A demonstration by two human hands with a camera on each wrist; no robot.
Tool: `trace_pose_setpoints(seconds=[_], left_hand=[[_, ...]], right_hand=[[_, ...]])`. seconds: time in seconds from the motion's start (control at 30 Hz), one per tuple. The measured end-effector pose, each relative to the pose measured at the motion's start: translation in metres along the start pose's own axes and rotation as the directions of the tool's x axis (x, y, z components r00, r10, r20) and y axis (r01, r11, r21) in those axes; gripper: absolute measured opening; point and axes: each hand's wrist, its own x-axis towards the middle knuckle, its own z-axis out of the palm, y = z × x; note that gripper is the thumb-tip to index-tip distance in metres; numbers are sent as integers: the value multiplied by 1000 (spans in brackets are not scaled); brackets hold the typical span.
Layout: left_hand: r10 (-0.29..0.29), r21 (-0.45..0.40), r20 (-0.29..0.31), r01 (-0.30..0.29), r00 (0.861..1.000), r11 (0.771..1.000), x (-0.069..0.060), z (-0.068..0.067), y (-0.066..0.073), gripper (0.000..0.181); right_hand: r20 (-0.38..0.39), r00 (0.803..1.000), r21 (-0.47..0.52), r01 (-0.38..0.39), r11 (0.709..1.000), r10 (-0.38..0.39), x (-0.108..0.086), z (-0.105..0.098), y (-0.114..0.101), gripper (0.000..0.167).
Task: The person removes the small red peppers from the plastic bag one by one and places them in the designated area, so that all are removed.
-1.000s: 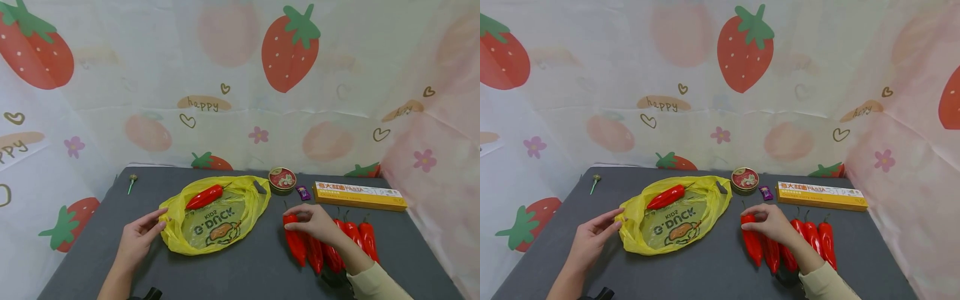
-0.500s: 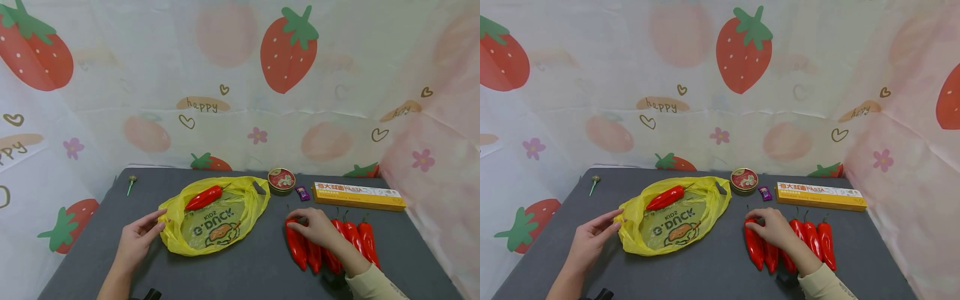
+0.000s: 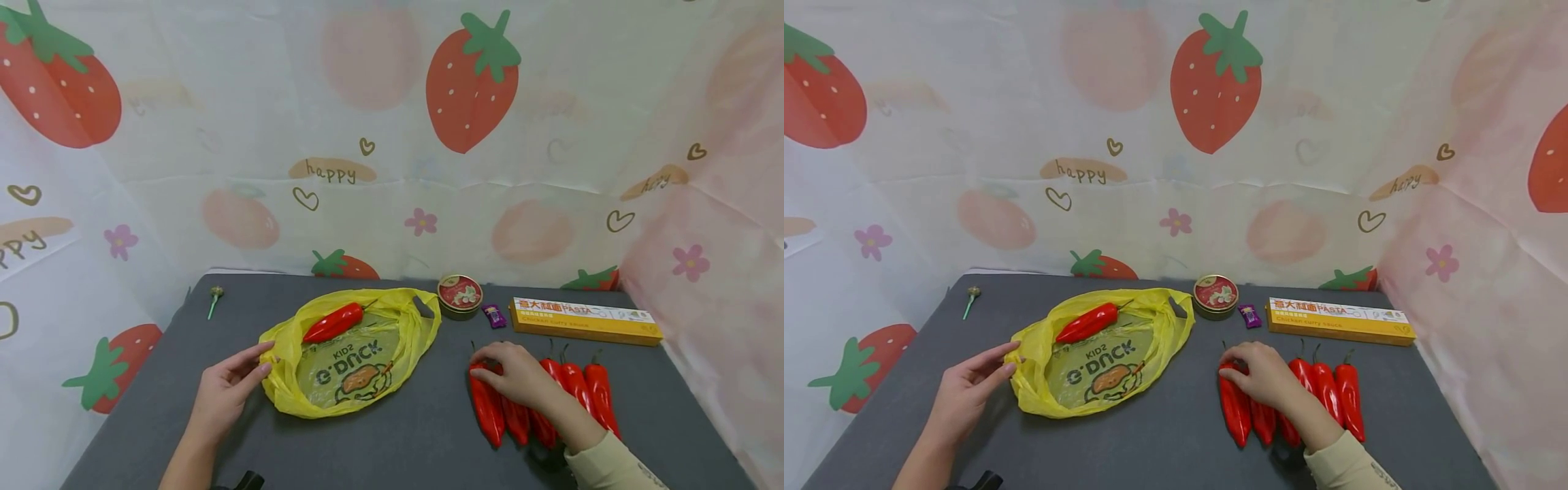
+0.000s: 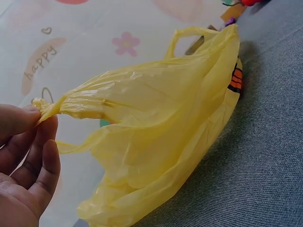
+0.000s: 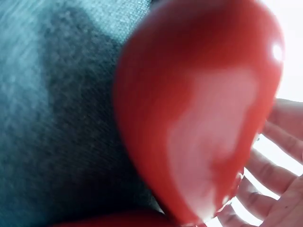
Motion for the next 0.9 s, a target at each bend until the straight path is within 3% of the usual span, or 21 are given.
trace_pose_setpoints(seconds=[0.37,0.53,0.9], left_hand=[[2,-5,-7,-2,1000,1000,0,0,1,41],[-4,1,-8,4,1000,1000,-1,0,1,41],[1,-2,-2,-1,1000,1000,0,0,0,41]], right_hand=[[38,999,-13,-26,1000,26,0,-6,-2,19],[16,999,-4,-38,999,38,1,-11,-3,22],[-46,997,28,68,997,-66,12,-24,-12,25]])
